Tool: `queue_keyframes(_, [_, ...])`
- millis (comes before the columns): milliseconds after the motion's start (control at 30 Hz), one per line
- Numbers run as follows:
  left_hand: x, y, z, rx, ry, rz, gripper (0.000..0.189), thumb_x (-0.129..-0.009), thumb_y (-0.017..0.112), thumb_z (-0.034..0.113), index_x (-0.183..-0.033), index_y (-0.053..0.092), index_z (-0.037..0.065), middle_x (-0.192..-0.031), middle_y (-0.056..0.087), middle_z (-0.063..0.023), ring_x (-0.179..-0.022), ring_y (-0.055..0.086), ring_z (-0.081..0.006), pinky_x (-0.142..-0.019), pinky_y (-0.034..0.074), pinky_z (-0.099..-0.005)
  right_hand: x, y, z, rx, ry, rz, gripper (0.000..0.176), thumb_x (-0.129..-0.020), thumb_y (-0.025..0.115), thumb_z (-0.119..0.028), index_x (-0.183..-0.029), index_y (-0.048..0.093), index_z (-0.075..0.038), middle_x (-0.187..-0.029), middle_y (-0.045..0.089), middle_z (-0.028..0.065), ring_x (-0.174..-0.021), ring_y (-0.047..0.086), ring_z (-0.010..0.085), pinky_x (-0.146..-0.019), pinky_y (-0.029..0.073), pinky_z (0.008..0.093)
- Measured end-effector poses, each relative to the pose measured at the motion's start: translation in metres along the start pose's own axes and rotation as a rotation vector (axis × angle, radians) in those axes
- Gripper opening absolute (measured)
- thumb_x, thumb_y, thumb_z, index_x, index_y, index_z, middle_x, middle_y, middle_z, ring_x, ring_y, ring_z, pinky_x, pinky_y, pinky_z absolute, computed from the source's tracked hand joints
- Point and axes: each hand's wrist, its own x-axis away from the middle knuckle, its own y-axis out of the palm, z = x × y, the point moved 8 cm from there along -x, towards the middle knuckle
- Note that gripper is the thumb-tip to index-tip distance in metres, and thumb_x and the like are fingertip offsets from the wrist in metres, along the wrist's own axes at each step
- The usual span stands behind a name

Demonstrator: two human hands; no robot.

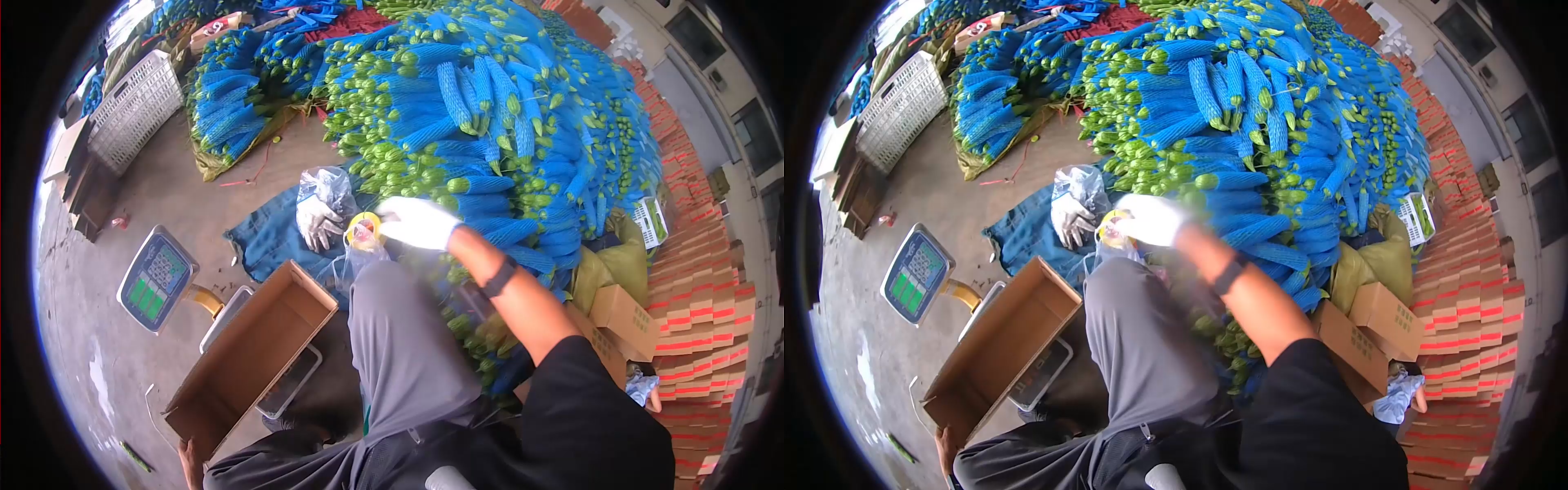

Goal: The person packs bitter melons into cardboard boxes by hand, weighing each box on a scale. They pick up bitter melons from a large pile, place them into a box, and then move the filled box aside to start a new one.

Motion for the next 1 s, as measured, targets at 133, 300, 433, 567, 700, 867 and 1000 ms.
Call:
queue_keyframes(133, [-0.022,0.011,0.013,-0.028,-0.051,-0.017,0.048,-0.105,0.061,0.032,-0.139,0.056,-0.002,-0.102,0.070,-0.0111,-0.085,0.066,-0.0182,-0.075,0.055,-0.0326,0.065,-0.022,0.118,0.091,0.298,0.089,0.052,-0.093,0.071,-0.039,-0.134,0.066,-0.007,-0.127,0.072,0.0201,-0.119,0.068,0.0386,-0.102,0.054,0.0463])
queue_keyframes(300, [-0.085,-0.067,-0.065,-0.423,0.158,0.145,0.068,-0.101,0.067,0.019,-0.160,0.040,-0.001,-0.103,0.071,-0.0136,-0.089,0.068,-0.0206,-0.079,0.055,-0.0333,0.081,-0.062,0.185,0.288,0.482,0.236,0.057,-0.091,0.072,-0.036,-0.141,0.059,-0.011,-0.143,0.063,0.0186,-0.131,0.060,0.0378,-0.110,0.049,0.0479])
queue_keyframes(433, [-0.062,-0.034,0.065,-0.317,0.224,0.089,0.061,-0.105,0.063,0.016,-0.160,0.042,0.002,-0.115,0.070,-0.0147,-0.095,0.065,-0.0182,-0.084,0.054,-0.0339,0.037,-0.074,0.223,0.603,0.424,0.243,0.059,-0.087,0.068,-0.021,-0.145,0.056,-0.013,-0.148,0.058,0.0140,-0.133,0.057,0.0365,-0.111,0.048,0.0490])
queue_keyframes(567, [-0.011,0.067,0.222,-0.377,0.216,-0.026,0.062,-0.101,0.066,0.014,-0.158,0.046,0.005,-0.118,0.071,-0.0139,-0.100,0.069,-0.0196,-0.088,0.056,-0.0333,-0.003,-0.072,0.241,0.632,0.330,0.261,0.057,-0.087,0.065,-0.017,-0.144,0.057,-0.013,-0.145,0.059,0.0134,-0.131,0.058,0.0360,-0.111,0.047,0.0484])
queue_keyframes(700, [0.015,0.155,0.297,-0.409,0.282,-0.189,0.062,-0.092,0.070,0.006,-0.152,0.052,0.005,-0.116,0.074,-0.0135,-0.099,0.073,-0.0213,-0.089,0.059,-0.0344,-0.024,-0.078,0.230,0.757,0.364,0.094,0.047,-0.086,0.068,-0.018,-0.132,0.061,-0.010,-0.130,0.065,0.0167,-0.123,0.062,0.0347,-0.104,0.050,0.0490])
queue_keyframes(867, [0.023,0.235,0.358,-0.482,0.500,-0.254,0.061,-0.089,0.077,0.005,-0.146,0.057,0.003,-0.116,0.075,-0.0179,-0.100,0.076,-0.0294,-0.090,0.060,-0.0387,-0.029,-0.079,0.167,0.817,0.123,-0.020,0.038,-0.075,0.077,-0.027,-0.107,0.068,-0.009,-0.115,0.068,0.0173,-0.110,0.067,0.0345,-0.092,0.054,0.0478])
queue_keyframes(1000, [-0.006,0.283,0.341,-0.287,0.474,-0.417,0.054,-0.095,0.068,0.003,-0.147,0.054,0.000,-0.115,0.075,-0.0177,-0.097,0.076,-0.0244,-0.089,0.060,-0.0376,-0.046,-0.056,0.188,0.525,0.054,0.136,0.078,-0.079,0.074,-0.022,-0.151,0.049,-0.003,-0.156,0.050,0.0196,-0.143,0.049,0.0370,-0.117,0.044,0.0475])
